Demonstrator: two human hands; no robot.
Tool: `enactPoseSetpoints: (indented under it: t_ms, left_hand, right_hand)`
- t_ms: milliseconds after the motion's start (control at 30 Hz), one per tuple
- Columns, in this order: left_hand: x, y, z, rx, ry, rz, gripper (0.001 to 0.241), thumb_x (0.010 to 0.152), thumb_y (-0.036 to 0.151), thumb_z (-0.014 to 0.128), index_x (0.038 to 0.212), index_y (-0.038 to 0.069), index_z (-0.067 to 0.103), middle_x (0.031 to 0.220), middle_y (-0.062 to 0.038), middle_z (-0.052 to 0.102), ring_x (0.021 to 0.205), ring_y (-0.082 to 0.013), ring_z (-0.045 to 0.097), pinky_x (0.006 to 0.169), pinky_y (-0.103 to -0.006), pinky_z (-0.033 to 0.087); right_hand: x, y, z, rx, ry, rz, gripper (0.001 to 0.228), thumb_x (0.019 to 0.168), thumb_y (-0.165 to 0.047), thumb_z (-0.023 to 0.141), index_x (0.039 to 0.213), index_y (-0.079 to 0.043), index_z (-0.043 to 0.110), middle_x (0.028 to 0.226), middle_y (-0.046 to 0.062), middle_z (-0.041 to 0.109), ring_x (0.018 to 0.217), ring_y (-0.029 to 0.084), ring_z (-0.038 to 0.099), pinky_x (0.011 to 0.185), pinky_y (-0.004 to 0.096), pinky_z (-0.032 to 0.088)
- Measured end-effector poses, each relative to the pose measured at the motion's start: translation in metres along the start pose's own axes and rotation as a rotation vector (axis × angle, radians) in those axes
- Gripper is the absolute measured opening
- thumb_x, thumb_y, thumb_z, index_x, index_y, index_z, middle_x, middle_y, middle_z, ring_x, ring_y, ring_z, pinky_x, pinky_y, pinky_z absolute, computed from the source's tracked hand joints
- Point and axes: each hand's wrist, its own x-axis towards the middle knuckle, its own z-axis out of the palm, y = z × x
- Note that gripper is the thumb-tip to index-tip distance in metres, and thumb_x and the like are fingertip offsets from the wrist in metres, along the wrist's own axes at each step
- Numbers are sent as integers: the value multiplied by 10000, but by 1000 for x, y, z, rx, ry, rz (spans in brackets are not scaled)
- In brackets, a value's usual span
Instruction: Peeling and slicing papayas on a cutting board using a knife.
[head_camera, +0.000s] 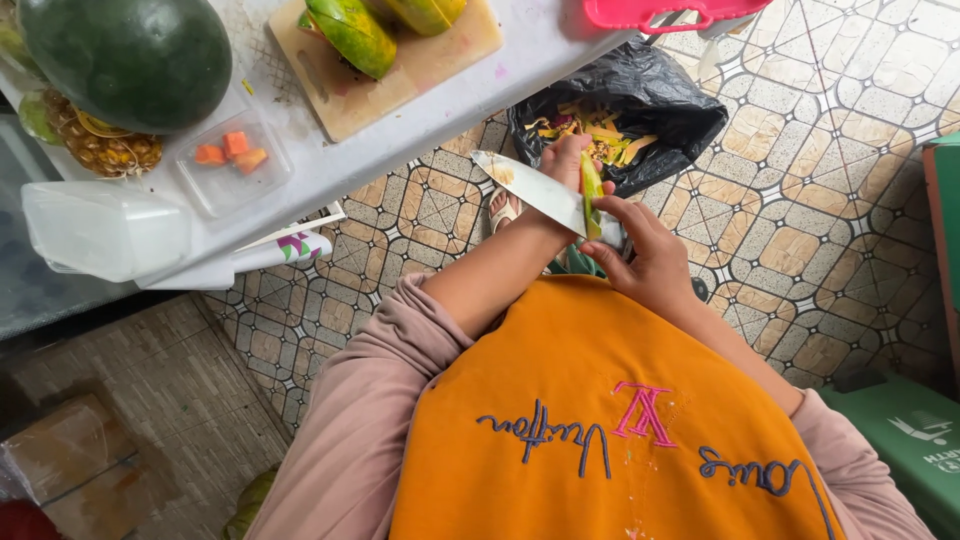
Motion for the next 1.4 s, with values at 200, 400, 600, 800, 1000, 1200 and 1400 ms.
enactPoseSetpoints:
  t_ms: [200,400,600,800,1000,1200,1400]
  left_hand:
    - [-10,-5,-4,64,-39,57,570,809,369,739,1264,186,449,793,-99,586,586,-167,590,481,-257,525]
    - [-56,16,7,66,-102,66,562,851,365,705,1293,171,418,826,-111,536,630,-179,560,531,-288,538]
    - [-66,22,3,130,-137,3,434,975,477,555,1298,234,395,939,-133,506,694,-230,584,543,-294,554]
    - [-50,13,-4,135,-113,-35,286,1046,539,427,1184,289,448,957,-131,537,745,-222,586,351,-266,477]
    - [-34,-7,-16,44,-181,-12,235,1056,498,469,1206,320,445,959,-59,470,693,-160,543,369,-215,493]
    - [-85,23,-10,129,-215,15,196,1066,476,438,1167,310,461,866,-27,498,637,-159,589,381,-274,518]
    - [-46,4,-29,244,-269,56,205,1090,396,345,1176,283,492,766,-27,534,590,-172,624,412,-286,511]
  right_hand:
    - [6,3,-11,144,-135,106,585,907,-400,743,1433,-206,574,908,136,652,727,389,608,682,474,463]
    - [5,8,-9,274,-138,184,556,930,-358,728,1440,-201,571,867,119,662,717,281,574,673,403,428]
    - [8,7,-3,346,-146,299,506,922,-345,741,1391,-222,595,803,74,644,605,199,500,626,347,407]
    - [12,15,1,316,-128,350,541,909,-301,759,1423,-265,592,821,85,647,607,216,505,621,343,417]
    - [15,11,-3,314,-102,405,478,945,-244,736,1405,-246,607,849,147,625,703,273,555,654,373,441]
    - [17,14,-1,331,-111,411,481,983,-264,682,1455,-257,585,834,110,655,704,232,542,656,358,432]
    - [22,19,10,531,-152,444,506,1005,-287,626,1489,-169,535,777,119,542,418,174,479,431,261,415]
